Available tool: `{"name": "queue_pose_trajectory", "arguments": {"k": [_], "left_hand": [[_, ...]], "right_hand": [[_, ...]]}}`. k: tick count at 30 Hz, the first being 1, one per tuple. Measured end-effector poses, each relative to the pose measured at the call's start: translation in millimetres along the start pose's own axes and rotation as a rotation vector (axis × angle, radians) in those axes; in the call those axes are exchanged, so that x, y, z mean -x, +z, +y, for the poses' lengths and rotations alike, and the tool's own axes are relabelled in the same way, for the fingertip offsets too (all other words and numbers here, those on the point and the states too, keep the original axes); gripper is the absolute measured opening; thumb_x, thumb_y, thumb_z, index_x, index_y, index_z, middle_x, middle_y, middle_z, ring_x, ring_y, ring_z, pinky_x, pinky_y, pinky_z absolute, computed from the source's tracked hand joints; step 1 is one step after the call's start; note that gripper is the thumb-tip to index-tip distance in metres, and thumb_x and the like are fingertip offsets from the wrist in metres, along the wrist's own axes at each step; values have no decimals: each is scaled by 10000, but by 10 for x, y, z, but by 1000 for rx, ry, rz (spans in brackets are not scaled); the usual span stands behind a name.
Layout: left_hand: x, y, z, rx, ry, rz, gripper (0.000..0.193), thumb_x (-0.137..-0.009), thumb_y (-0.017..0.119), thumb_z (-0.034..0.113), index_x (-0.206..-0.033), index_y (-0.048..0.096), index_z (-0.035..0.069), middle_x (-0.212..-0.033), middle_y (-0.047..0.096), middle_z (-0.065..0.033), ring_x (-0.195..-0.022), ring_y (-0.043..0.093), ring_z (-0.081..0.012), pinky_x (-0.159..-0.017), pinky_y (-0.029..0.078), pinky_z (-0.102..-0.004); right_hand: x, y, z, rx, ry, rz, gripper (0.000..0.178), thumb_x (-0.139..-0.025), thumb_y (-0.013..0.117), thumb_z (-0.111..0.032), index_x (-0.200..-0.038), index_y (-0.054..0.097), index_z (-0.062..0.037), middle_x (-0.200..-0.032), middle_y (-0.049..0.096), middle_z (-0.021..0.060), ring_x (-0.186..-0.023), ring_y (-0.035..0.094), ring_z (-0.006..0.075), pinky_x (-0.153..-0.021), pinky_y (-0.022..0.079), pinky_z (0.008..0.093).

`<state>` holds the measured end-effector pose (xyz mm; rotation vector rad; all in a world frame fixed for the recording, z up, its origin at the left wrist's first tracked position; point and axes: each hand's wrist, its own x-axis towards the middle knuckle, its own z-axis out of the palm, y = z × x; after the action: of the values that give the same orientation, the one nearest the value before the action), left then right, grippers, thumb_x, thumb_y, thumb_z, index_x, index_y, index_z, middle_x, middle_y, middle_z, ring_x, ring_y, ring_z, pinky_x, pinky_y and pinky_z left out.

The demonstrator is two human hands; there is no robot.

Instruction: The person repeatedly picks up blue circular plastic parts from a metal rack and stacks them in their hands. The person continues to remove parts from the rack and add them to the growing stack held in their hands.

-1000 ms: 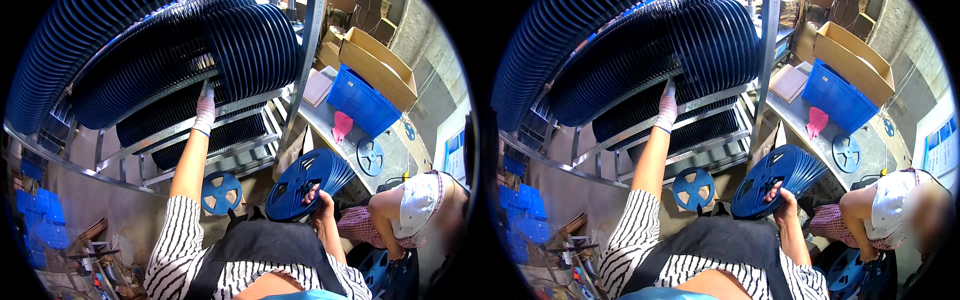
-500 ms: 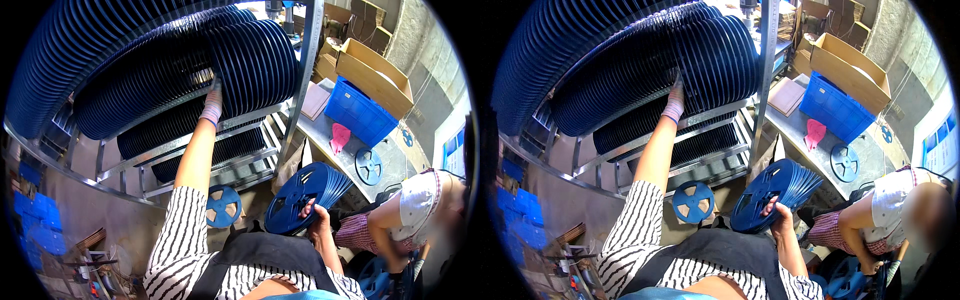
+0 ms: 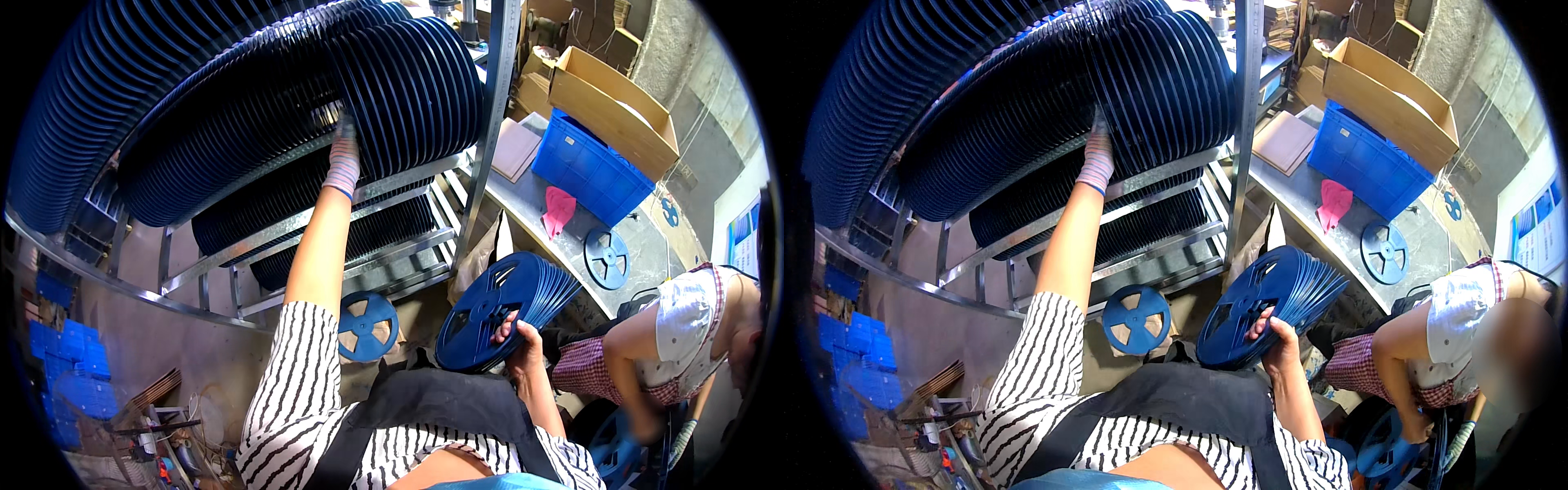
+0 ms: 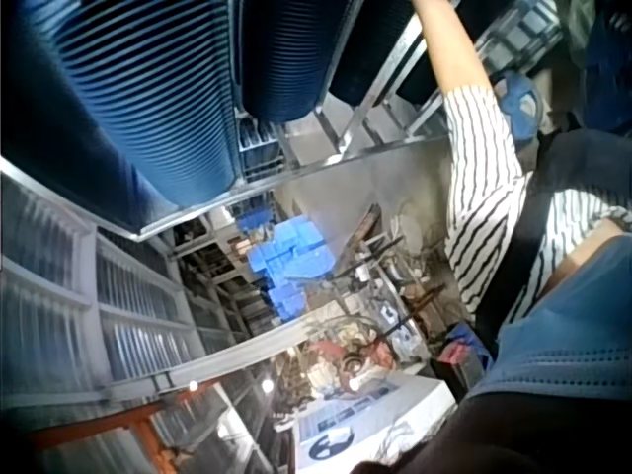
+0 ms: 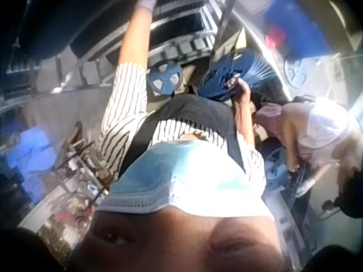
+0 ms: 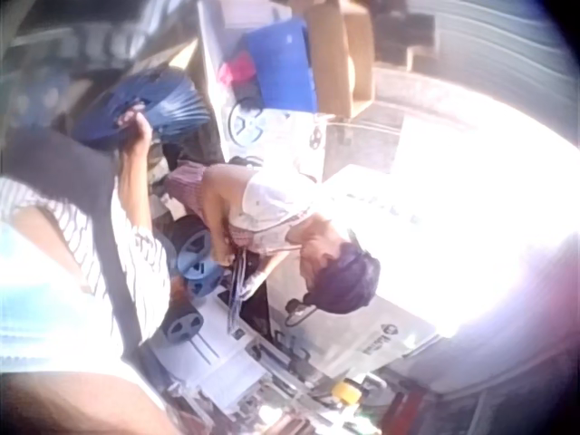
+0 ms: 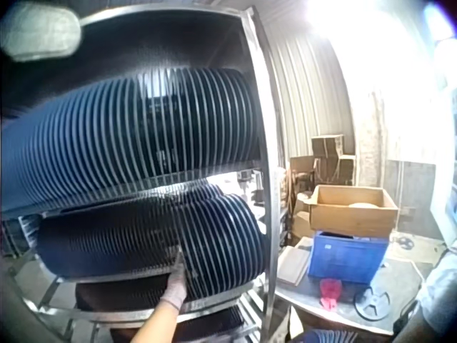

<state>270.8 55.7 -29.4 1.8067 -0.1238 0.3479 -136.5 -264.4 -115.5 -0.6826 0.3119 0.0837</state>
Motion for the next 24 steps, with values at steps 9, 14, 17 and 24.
{"name": "queue_pose_trajectory", "arguments": {"k": [9, 14, 17, 24], "left_hand": [[312, 121, 950, 157, 388, 271, 468, -917, 588, 307, -1229, 544, -39, -1165, 593, -134, -1041, 555, -219, -959, 410, -331], [396, 71, 1135, 92, 289, 200, 534, -920, 568, 361, -1289, 506, -20, -1275, 551, -145, -1162, 502, -247, -1017, 356, -336], [416, 97, 1088, -61, 353, 411, 509, -905, 600, 312, -1256, 506, -45, -1130, 578, -157, -993, 565, -235, -905, 442, -350], [875, 235, 1054, -755, 366, 387, 499, -895, 505, 257, -1304, 452, -24, -1064, 602, -286, -970, 596, -415, -865, 485, -452]], "right_hand": [[-42, 0, -22, 5, 6, -35, 306, -766, 661, -253, -978, 558, -58, -738, 578, 66, -706, 583, 211, -743, 488, 399], [7, 65, -27, 25, -5, -25, 313, -758, 664, -240, -977, 562, -40, -739, 590, 79, -687, 590, 221, -718, 492, 397], [-28, -14, 14, -21, 3, -31, 305, -760, 662, -230, -976, 562, -41, -739, 589, 83, -690, 590, 222, -716, 490, 396], [5, -63, 26, -59, -29, -35, 315, -760, 668, -225, -989, 553, -41, -742, 583, 83, -695, 585, 225, -726, 486, 395]]}}
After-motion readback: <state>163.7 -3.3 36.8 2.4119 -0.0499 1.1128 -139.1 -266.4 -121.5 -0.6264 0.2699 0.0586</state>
